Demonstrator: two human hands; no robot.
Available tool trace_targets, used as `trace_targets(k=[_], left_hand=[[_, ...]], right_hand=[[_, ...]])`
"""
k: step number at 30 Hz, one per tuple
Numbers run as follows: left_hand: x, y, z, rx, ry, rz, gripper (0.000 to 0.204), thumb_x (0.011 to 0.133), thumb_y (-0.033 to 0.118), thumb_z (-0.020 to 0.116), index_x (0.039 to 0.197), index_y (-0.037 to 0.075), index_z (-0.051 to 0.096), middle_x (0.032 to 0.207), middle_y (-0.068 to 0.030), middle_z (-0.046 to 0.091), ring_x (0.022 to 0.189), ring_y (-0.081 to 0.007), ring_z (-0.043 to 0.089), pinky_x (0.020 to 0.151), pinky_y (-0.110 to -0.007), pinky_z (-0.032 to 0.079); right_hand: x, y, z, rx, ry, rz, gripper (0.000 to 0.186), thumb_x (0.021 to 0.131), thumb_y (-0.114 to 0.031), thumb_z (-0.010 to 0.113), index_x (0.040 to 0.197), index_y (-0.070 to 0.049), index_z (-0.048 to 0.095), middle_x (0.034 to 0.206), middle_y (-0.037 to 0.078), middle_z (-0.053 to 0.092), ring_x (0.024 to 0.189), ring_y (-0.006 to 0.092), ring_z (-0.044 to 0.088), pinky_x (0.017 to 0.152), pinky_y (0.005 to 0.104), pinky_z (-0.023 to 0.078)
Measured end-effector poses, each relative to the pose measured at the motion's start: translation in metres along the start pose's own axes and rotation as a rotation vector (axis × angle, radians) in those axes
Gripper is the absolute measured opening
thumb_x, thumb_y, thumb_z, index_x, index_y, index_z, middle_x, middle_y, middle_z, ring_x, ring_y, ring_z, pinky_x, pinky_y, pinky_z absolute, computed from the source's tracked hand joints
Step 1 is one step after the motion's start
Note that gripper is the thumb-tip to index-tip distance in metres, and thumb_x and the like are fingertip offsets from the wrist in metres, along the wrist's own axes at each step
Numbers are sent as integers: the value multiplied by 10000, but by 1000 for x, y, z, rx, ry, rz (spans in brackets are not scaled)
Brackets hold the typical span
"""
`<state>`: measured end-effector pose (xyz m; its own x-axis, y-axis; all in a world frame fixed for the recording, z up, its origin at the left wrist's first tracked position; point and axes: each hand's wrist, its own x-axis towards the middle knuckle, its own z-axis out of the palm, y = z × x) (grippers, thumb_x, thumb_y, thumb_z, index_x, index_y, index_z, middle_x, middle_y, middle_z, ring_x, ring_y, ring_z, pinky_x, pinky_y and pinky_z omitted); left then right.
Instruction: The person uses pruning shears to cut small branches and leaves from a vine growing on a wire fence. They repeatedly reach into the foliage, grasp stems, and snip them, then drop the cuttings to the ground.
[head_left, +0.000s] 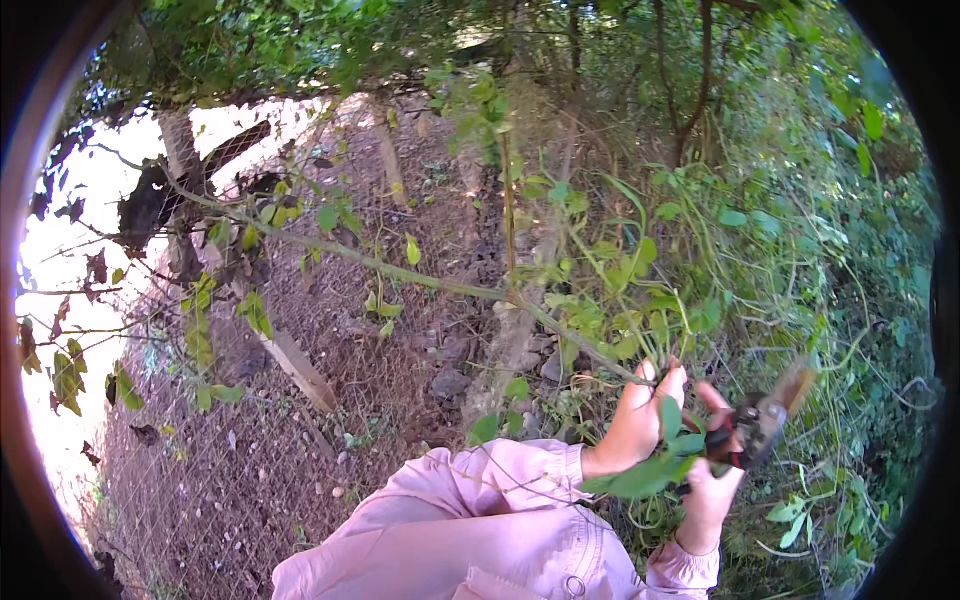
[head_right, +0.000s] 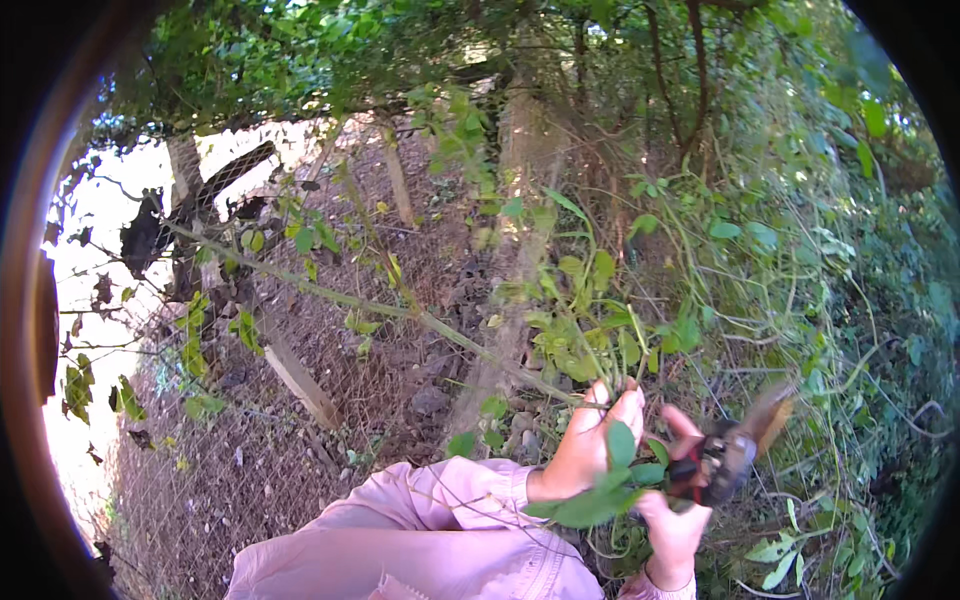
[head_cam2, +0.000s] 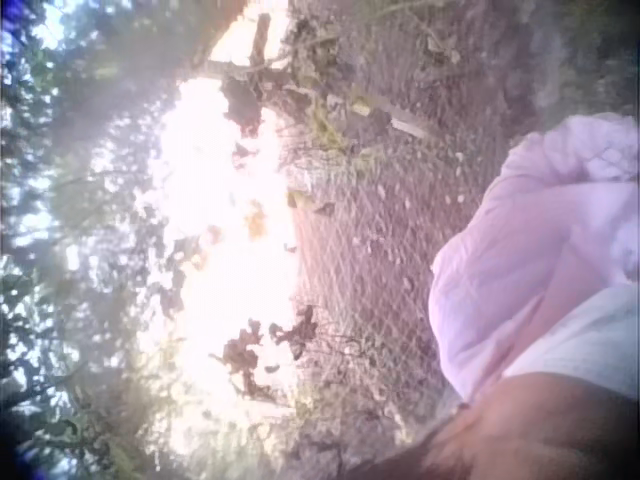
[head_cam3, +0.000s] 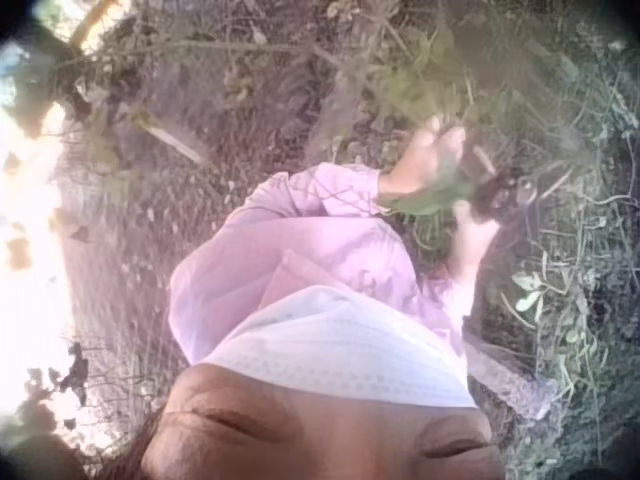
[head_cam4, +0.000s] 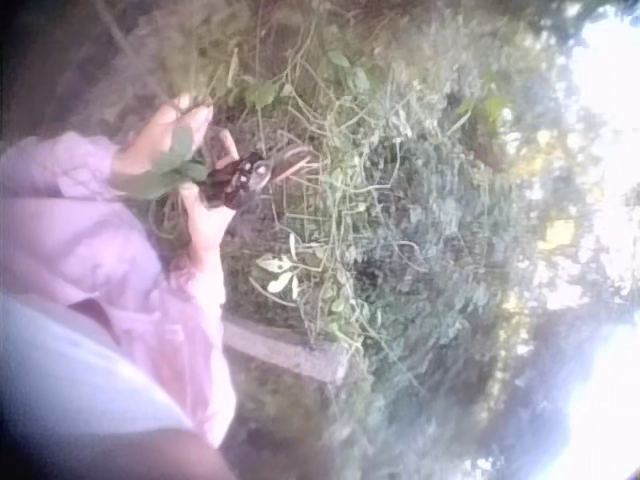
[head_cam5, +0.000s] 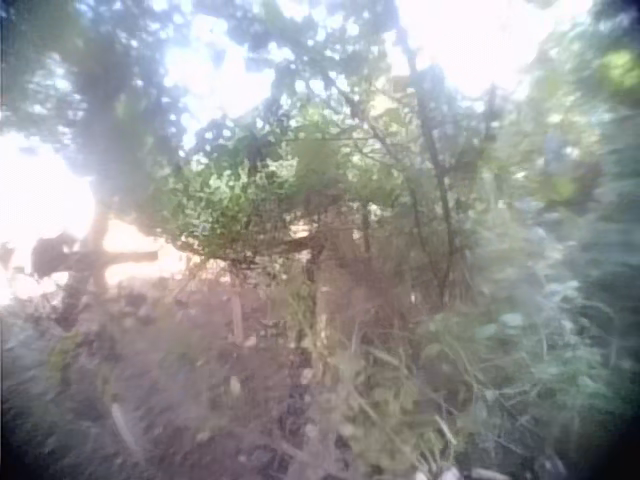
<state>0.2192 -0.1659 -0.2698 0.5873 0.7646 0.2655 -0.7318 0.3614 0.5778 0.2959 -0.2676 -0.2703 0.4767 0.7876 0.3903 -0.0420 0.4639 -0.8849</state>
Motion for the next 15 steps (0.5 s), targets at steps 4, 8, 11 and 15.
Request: trace_targets(k=[4,8,11,15], left_hand=[[-19,-25,21,-197,171,-60,108,964,184,491,1032,100,488,701,40,456,570,-78,439,508,-228,388],[-34,-25,36,162,39,126,151,986,200,429,918,74,475,708,-9,498,598,-113,479,537,-255,419],[-41,-19,48,182,83,218,210,970,257,469,895,61,470,826,-44,537,735,-134,510,697,-285,436],[-55,-4,54,273,109,105,272,946,329,508,915,59,503,809,-34,542,736,-123,518,693,-267,438]], right_hand=[[-24,-5,-3,-216,1,46,634,688,-153,805,1199,-20,455,1156,72,532,1014,162,544,861,311,451],[-37,-33,-26,-540,-118,135,519,684,-96,738,1132,-16,489,958,49,575,823,117,548,716,278,459],[-44,-38,-19,-443,-167,57,470,677,-112,725,1080,-34,497,776,76,591,687,121,558,631,283,466],[-58,-48,-13,-536,-145,0,379,710,-118,700,1011,-40,484,737,93,594,646,117,566,616,288,467]])
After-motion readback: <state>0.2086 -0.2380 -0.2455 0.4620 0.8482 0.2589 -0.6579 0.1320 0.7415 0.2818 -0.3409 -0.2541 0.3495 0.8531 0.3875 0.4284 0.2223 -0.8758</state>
